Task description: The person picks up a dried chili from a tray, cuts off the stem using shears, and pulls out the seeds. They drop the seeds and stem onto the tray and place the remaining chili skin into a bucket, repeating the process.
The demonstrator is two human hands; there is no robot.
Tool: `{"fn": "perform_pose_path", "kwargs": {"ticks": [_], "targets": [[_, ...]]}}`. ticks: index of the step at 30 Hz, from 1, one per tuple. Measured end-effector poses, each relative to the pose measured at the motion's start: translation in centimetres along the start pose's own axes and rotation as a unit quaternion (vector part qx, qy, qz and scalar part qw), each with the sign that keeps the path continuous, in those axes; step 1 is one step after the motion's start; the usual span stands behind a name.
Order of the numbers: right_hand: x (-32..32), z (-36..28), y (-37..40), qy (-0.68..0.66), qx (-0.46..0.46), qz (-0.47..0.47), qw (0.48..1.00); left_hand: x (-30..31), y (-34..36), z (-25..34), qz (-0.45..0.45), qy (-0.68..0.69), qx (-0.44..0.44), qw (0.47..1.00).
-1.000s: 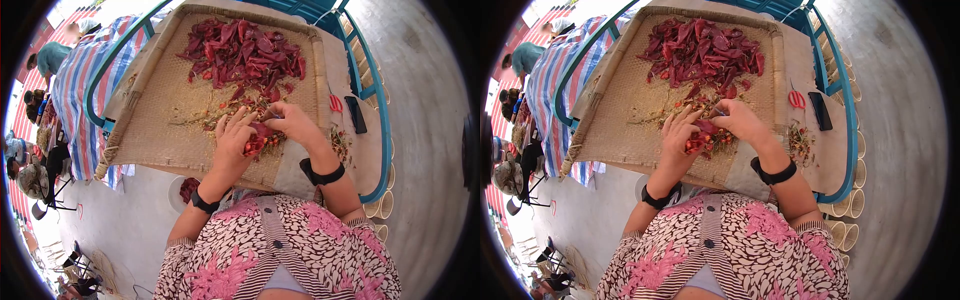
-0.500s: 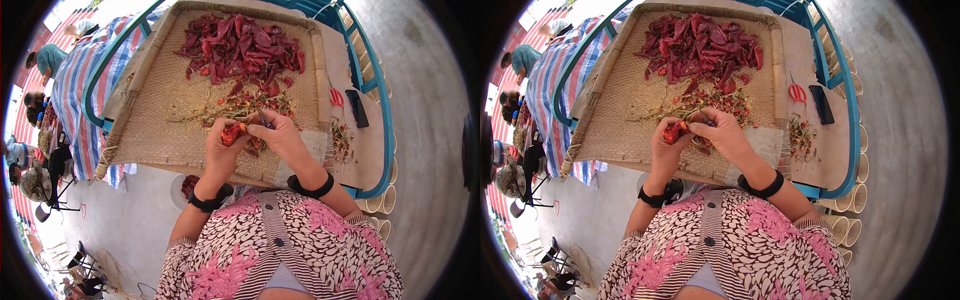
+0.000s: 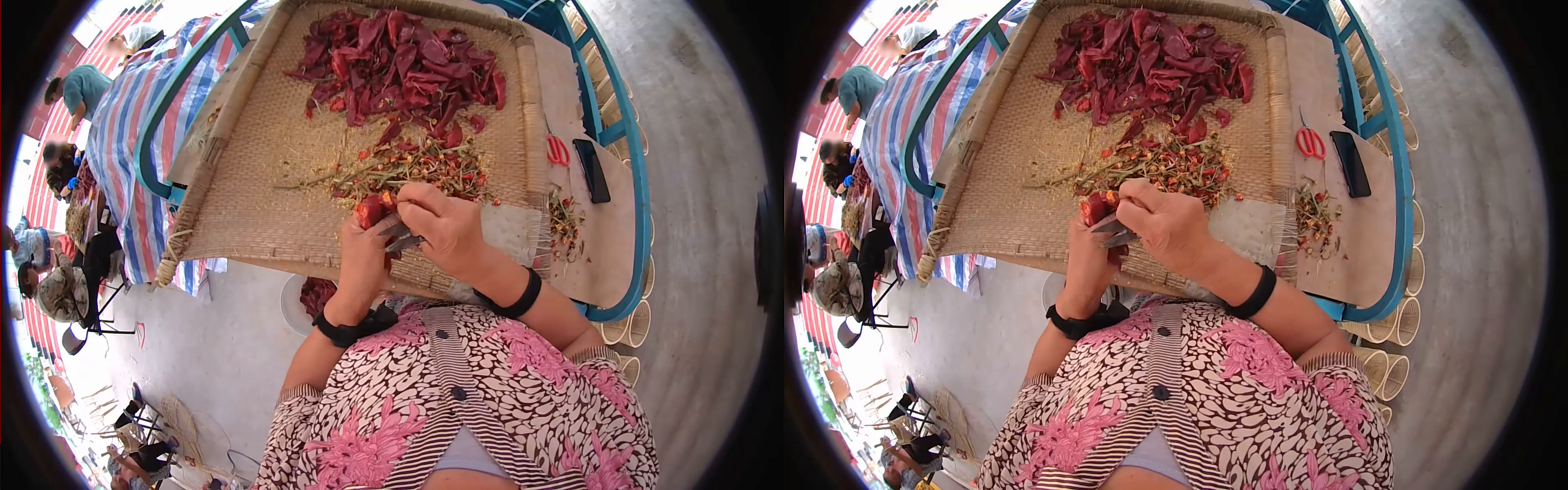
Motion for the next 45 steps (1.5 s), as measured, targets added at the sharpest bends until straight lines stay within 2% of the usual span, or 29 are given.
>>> {"fn": "perform_pose_path", "kwargs": {"ticks": [2,3,4,5,7,8,11,14,15,17,20,21,22,23,24,25,28,31,33,34,35,38,41,45], "targets": [[-0.1,0.1,0.2,-0.056,-0.04,-0.003,0.998,1.3,-0.3,-0.9,-0.017,0.021,0.042,0.999],[-0.1,0.3,0.1,-0.194,-0.147,-0.025,0.97,1.6,-0.5,-0.8,-0.026,0.032,0.062,0.997],[0.1,0.0,0.1,-0.325,-0.25,-0.046,0.911,1.8,-0.4,-0.6,-0.035,0.031,0.063,0.997],[0.2,-0.2,0.1,-0.445,-0.346,-0.066,0.823,1.8,-0.2,-0.2,-0.045,0.03,0.064,0.996],[0.7,-0.3,0.1,-0.566,-0.421,-0.107,0.701,1.9,-0.1,0.6,-0.072,0.029,0.054,0.995],[0.7,-0.3,0.2,-0.62,-0.453,-0.126,0.628,2.1,0.0,0.9,-0.09,0.029,0.044,0.995],[0.3,-0.3,0.6,-0.71,-0.476,-0.147,0.499,2.8,-0.2,1.3,-0.155,-0.001,-0.009,0.988],[-0.9,1.0,0.9,-0.805,-0.513,-0.145,0.261,2.8,0.2,0.7,-0.23,-0.017,-0.025,0.973],[-0.9,1.3,0.8,-0.791,-0.501,-0.132,0.327,2.7,0.4,0.5,-0.256,-0.017,-0.023,0.966],[-0.7,1.6,0.7,-0.75,-0.471,-0.107,0.452,3.1,0.4,0.4,-0.241,0.017,-0.028,0.97],[1.2,2.0,0.0,-0.613,-0.499,-0.087,0.606,4.7,0.5,0.5,-0.231,0.028,-0.034,0.972],[2.1,2.1,-0.1,-0.509,-0.506,-0.127,0.684,5.2,0.7,0.5,-0.229,0.025,-0.033,0.973],[2.1,2.9,0.0,-0.326,-0.473,-0.121,0.81,5.5,0.9,0.6,-0.22,0.024,-0.043,0.974],[1.7,3.8,0.2,-0.127,-0.413,-0.109,0.895,5.5,1.0,0.9,-0.212,0.023,-0.053,0.975],[1.4,3.6,-0.1,0.077,-0.33,-0.089,0.937,5.5,1.2,1.2,-0.205,0.021,-0.062,0.977],[1.5,3.2,-0.1,0.143,-0.318,-0.068,0.935,5.4,1.4,1.4,-0.194,0.006,-0.071,0.978],[1.4,1.8,-0.3,-0.128,-0.363,-0.101,0.917,4.9,1.6,2.1,-0.165,-0.022,-0.079,0.983],[2.0,-2.0,-0.4,-0.345,-0.309,-0.173,0.869,4.8,1.9,2.3,-0.153,-0.033,-0.058,0.986],[1.7,-2.9,-0.7,-0.238,-0.181,-0.149,0.942,4.7,1.8,2.4,-0.162,-0.052,-0.076,0.983],[1.6,-3.3,-0.8,-0.182,-0.115,-0.135,0.967,4.8,1.8,2.6,-0.166,-0.061,-0.078,0.981],[1.7,-3.3,-0.7,-0.164,-0.1,-0.135,0.972,4.8,1.8,2.7,-0.169,-0.07,-0.08,0.98],[1.9,-3.4,-0.7,-0.133,-0.105,-0.154,0.973,4.8,1.8,2.7,-0.169,-0.117,-0.096,0.974],[1.9,-2.9,-0.5,-0.116,-0.148,-0.187,0.964,5.0,1.9,2.6,-0.175,-0.153,-0.106,0.967],[1.6,-3.2,-0.3,-0.032,-0.124,-0.176,0.976,4.7,2.0,2.5,-0.155,-0.188,-0.141,0.959]]}}
Point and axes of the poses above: each hand's wrist, its own y-axis away from the middle knuckle, its own x-axis out of the back of the hand, z = x × y, the point moved 2 cm from there along -y, towards the middle knuckle, and after that the axes turned 7 degrees about -x, right-handed, at the moved point
